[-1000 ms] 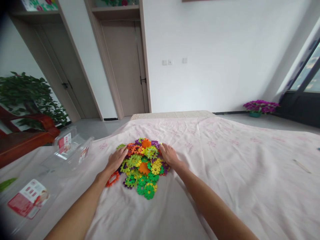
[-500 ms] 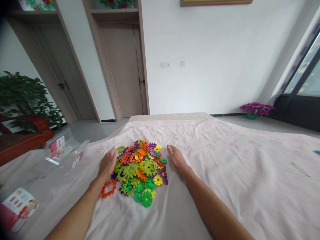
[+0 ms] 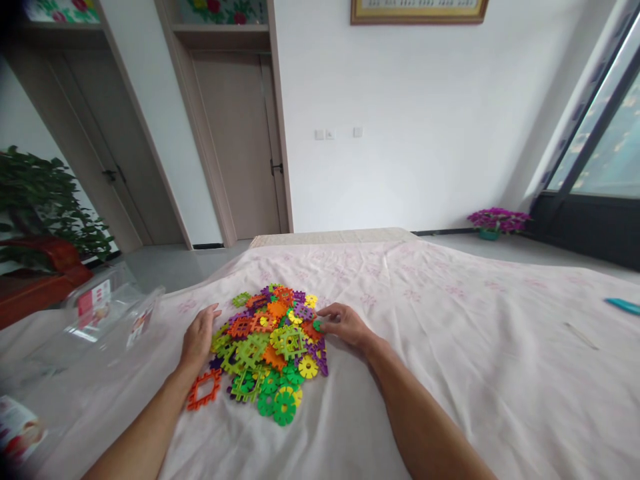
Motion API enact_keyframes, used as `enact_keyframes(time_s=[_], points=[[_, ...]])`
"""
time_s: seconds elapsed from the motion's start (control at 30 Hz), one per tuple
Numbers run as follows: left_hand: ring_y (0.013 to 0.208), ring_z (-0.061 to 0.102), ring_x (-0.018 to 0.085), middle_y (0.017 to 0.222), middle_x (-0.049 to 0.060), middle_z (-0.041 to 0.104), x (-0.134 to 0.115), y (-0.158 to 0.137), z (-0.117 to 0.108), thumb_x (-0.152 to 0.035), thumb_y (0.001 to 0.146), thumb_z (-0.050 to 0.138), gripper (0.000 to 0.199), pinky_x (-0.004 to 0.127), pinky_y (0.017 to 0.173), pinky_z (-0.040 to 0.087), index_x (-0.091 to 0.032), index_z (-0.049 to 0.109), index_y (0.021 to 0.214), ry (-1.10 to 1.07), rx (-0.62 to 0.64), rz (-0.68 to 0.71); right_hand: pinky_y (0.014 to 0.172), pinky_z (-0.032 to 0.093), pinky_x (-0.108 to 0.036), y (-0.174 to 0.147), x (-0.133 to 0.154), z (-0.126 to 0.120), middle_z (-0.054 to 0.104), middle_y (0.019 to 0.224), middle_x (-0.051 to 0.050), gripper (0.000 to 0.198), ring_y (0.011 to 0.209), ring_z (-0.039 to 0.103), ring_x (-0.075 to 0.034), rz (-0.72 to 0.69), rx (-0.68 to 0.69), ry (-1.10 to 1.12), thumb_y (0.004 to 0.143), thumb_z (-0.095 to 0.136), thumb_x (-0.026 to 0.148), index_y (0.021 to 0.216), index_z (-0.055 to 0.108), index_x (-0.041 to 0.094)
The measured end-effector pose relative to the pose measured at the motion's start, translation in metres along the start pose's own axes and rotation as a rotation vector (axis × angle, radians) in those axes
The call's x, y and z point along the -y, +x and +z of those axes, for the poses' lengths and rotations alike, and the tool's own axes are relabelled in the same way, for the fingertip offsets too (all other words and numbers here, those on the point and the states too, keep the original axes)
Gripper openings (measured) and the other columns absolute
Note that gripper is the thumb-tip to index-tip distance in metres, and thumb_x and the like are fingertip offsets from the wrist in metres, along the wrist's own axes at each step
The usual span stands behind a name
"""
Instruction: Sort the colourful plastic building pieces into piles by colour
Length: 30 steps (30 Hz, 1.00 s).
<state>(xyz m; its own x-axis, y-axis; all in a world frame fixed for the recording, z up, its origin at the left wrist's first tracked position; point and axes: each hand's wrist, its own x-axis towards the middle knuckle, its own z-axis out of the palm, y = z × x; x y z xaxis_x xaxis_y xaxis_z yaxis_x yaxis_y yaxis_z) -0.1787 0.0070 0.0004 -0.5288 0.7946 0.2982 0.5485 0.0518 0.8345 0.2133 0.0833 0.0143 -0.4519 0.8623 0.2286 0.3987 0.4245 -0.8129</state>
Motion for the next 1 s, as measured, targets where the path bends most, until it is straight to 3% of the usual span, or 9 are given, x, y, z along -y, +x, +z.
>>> enact_keyframes(time_s=[0.2,0.33,0.43,0.57,0.77,1.0], points=[[0.117,0.063,0.025,0.127,0.008,0.068,-0.001,-0.004,0.001,-0.051,0.093,0.038,0.046,0.037,0.102,0.046,-0.024,0.061,0.123,0.107,0.107,0.006,0.093,0.046,-0.036,0.002,0.001,0.001,0.072,0.101,-0.004,0.034,0.097,0.062,-0.024,-0.147,0.059,-0.244,0.074,0.073,0.041,0.104,0.076,0.023],[0.118,0.062,0.024,0.130,0.008,0.066,-0.004,-0.005,0.002,-0.048,0.093,0.040,0.044,0.034,0.102,0.045,-0.023,0.061,0.123,0.157,0.130,0.009,0.076,0.047,-0.028,0.000,-0.003,0.004,0.071,0.087,-0.002,0.027,0.082,0.061,-0.019,-0.045,-0.020,-0.214,0.070,0.074,0.032,0.094,0.073,0.021],[0.118,0.062,0.023,0.129,0.007,0.066,-0.006,-0.006,0.002,-0.047,0.093,0.041,0.043,0.033,0.101,0.046,-0.023,0.061,0.122,0.167,0.129,0.012,0.063,0.044,-0.025,0.001,-0.008,0.007,0.068,0.075,0.000,0.021,0.068,0.058,-0.015,0.047,-0.063,-0.074,0.069,0.072,0.031,0.087,0.069,0.019],[0.120,0.061,0.023,0.131,0.007,0.066,-0.008,-0.007,0.001,-0.045,0.093,0.042,0.041,0.032,0.103,0.044,-0.022,0.061,0.122,0.193,0.141,0.021,0.063,0.045,-0.025,0.004,-0.012,0.004,0.069,0.073,-0.001,0.020,0.067,0.061,-0.016,0.078,-0.163,0.099,0.074,0.064,0.035,0.083,0.066,0.017],[0.117,0.063,0.022,0.127,0.007,0.068,-0.007,-0.005,0.001,-0.043,0.093,0.043,0.042,0.032,0.101,0.046,-0.022,0.062,0.122,0.228,0.147,0.022,0.070,0.046,-0.028,-0.002,-0.023,-0.031,0.074,0.080,-0.004,0.022,0.075,0.064,-0.019,0.198,-0.428,-0.156,0.079,0.056,0.035,0.083,0.071,0.020],[0.116,0.064,0.022,0.125,0.007,0.070,-0.006,-0.004,0.002,-0.043,0.093,0.042,0.042,0.031,0.098,0.048,-0.022,0.062,0.124,0.271,0.157,0.044,0.072,0.045,-0.027,-0.007,-0.044,-0.054,0.074,0.078,-0.003,0.026,0.076,0.066,-0.019,0.265,-0.435,-0.257,0.081,0.054,0.034,0.090,0.074,0.020]])
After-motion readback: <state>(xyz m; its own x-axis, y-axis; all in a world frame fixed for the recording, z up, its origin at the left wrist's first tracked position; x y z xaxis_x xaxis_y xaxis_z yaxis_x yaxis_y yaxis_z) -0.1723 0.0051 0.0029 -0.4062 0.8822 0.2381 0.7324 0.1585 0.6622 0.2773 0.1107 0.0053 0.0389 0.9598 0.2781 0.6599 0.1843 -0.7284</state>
